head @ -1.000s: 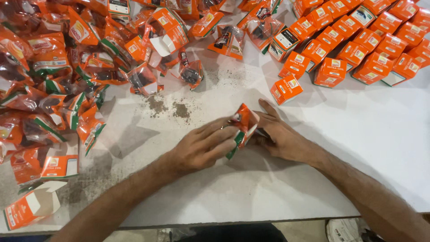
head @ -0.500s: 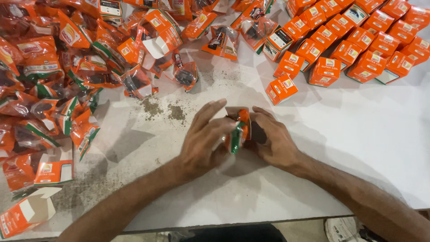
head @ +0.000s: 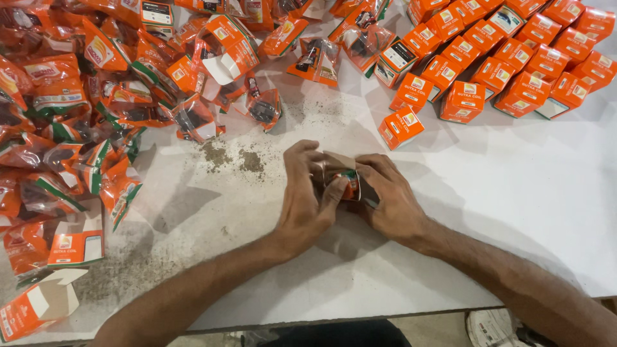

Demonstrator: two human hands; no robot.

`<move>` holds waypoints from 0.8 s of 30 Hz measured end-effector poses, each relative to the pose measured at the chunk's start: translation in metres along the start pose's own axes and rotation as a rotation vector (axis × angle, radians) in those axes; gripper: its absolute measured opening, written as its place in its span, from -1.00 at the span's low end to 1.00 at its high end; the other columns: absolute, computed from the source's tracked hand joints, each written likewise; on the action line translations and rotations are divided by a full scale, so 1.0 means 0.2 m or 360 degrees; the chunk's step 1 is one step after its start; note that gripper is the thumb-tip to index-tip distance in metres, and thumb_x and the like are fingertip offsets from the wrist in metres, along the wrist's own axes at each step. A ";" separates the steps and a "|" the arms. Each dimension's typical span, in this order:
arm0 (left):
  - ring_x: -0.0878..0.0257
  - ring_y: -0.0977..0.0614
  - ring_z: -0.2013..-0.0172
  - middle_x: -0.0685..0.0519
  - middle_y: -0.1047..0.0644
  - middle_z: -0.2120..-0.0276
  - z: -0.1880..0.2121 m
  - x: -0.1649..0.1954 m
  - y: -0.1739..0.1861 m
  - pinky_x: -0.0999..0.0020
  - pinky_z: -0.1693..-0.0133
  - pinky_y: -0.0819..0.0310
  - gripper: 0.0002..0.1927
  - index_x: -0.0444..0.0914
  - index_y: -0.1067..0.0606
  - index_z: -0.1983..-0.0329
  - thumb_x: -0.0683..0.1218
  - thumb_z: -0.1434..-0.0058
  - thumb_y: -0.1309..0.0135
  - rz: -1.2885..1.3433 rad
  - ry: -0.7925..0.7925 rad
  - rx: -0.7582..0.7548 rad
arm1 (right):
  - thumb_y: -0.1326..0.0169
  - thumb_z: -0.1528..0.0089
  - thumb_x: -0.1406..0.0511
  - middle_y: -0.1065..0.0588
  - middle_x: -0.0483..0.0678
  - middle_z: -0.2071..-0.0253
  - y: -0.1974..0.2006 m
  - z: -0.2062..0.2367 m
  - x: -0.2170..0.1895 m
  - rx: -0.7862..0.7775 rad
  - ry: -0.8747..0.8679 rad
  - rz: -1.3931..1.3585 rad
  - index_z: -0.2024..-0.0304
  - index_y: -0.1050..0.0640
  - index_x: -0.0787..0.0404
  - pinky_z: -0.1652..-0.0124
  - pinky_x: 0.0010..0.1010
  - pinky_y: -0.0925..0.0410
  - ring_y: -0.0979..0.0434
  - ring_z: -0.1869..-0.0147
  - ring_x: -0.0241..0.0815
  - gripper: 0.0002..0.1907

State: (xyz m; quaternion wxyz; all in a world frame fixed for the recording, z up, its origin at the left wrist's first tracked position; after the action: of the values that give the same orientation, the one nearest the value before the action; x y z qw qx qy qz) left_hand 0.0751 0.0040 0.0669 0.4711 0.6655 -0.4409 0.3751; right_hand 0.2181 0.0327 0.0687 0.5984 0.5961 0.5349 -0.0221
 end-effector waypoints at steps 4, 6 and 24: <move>0.30 -0.60 0.39 -0.03 -0.58 0.25 -0.03 -0.15 -0.06 0.35 0.31 -0.52 -0.64 -0.24 -0.35 -0.12 -0.09 -0.30 -0.10 0.0159 0.0358 -0.0176 | -0.38 0.01 0.42 -0.47 0.12 -0.12 -0.01 0.03 0.04 0.0060 -0.0066 0.0055 -0.34 -0.32 0.27 -0.13 -0.11 -0.38 -0.45 -0.22 0.18 -0.12; 0.29 -0.58 0.46 0.01 -0.57 0.40 -0.06 -0.18 -0.08 0.32 0.37 -0.51 -0.77 -0.27 -0.42 -0.01 -0.13 -0.32 -0.06 0.0027 0.0364 -0.0208 | -0.41 0.01 0.38 -0.47 0.12 -0.14 0.01 0.06 0.04 0.0206 -0.0052 -0.0021 -0.29 -0.28 0.26 -0.14 -0.11 -0.38 -0.48 -0.23 0.19 -0.13; 0.36 -0.57 0.46 0.06 -0.58 0.43 -0.11 -0.24 -0.11 0.41 0.39 -0.49 -0.85 -0.33 -0.53 0.11 -0.16 -0.33 -0.14 0.0971 0.0765 -0.0669 | -0.22 0.13 0.51 -0.51 0.07 -0.10 0.05 0.04 -0.07 0.0148 0.0206 0.0360 -0.07 -0.50 0.25 -0.10 -0.06 -0.42 -0.51 -0.19 0.18 -0.34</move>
State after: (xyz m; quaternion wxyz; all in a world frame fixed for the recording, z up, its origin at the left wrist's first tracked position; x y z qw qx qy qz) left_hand 0.0774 0.0394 0.0219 0.5531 0.2883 -0.5619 0.5434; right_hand 0.2231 0.0215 0.0820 0.5330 0.6799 0.5002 0.0592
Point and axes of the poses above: each hand's wrist, its own z-axis away from the middle knuckle, its own y-axis out of the back of the hand, x = y × z, the point moved 9 cm from there along -z, towards the middle knuckle
